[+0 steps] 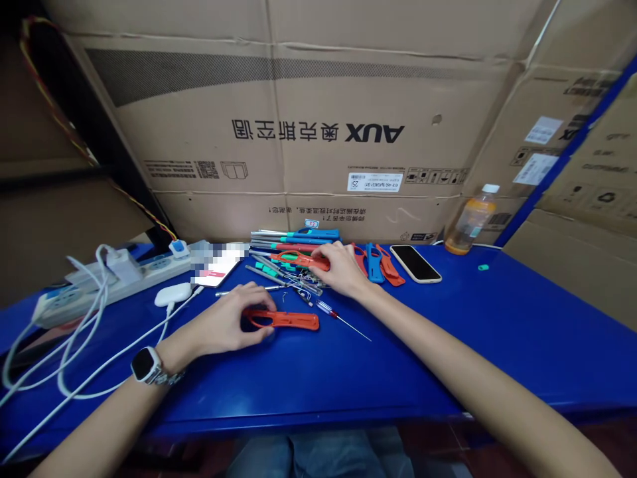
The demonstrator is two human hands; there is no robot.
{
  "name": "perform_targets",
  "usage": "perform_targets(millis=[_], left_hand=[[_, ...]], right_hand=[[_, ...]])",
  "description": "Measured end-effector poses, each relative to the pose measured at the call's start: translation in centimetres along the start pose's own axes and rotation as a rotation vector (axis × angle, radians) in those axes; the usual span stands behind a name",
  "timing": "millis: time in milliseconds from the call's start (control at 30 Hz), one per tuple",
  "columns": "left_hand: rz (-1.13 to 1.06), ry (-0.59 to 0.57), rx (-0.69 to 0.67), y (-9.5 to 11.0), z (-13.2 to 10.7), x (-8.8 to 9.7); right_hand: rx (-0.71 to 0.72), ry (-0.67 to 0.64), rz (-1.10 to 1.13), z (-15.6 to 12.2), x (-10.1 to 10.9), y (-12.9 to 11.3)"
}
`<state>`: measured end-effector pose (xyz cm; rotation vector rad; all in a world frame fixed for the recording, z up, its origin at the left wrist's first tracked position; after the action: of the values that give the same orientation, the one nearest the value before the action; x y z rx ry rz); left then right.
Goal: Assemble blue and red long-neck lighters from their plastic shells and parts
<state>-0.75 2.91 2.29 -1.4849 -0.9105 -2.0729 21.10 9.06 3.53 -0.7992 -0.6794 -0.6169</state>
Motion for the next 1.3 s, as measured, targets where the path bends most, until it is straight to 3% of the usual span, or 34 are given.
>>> perform_targets(millis=[100,267,467,733,933,1100,1300], left_hand=[[0.016,-0.019,0.023,0.0,0.0,-0.2],[-0.037,0.11,0.036,-1.2,0.4,0.6],[0.222,0.086,0.016,-3.2,3.1,1.0],[0.415,-0.002,-0.09,-3.5,6.1,-0.3],[0.41,-0.011,-0.138,-3.1,6.4,-0.4],[0.368,-0.038,-0.146,-2.8,6.4,-0.8],[0.337,0.09,-0.177,-2.1,6.1,-0.2]], right_hand=[[0.063,-0.008,-0.054,1.1,-1.0,-0.2],[0.118,0.006,-0.127,1.6,-1.9,-0.1],[0.183,-0.012,-0.223,1.5,-2.6,-0.3],[0.078,-0.042,-0.06,-0.2,-1.4,-0.2],[-0.003,-0.162,-0.049,-2.7,-0.3,0.7],[-0.041,-0.198,-0.056,-3.5,-0.9,1.9],[-0.032,-0.152,0.02,-3.5,-1.0,1.9]])
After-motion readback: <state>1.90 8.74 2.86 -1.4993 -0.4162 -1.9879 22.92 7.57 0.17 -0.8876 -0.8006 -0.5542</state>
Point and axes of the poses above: each hand's wrist, its own z-axis towards the middle knuckle, its own x-axis out of the back of the hand, y = z × x, the point moved 5 cm from there along z, towards the middle knuckle, and after that the axes turned 7 degrees about z, right-handed, at the moved point
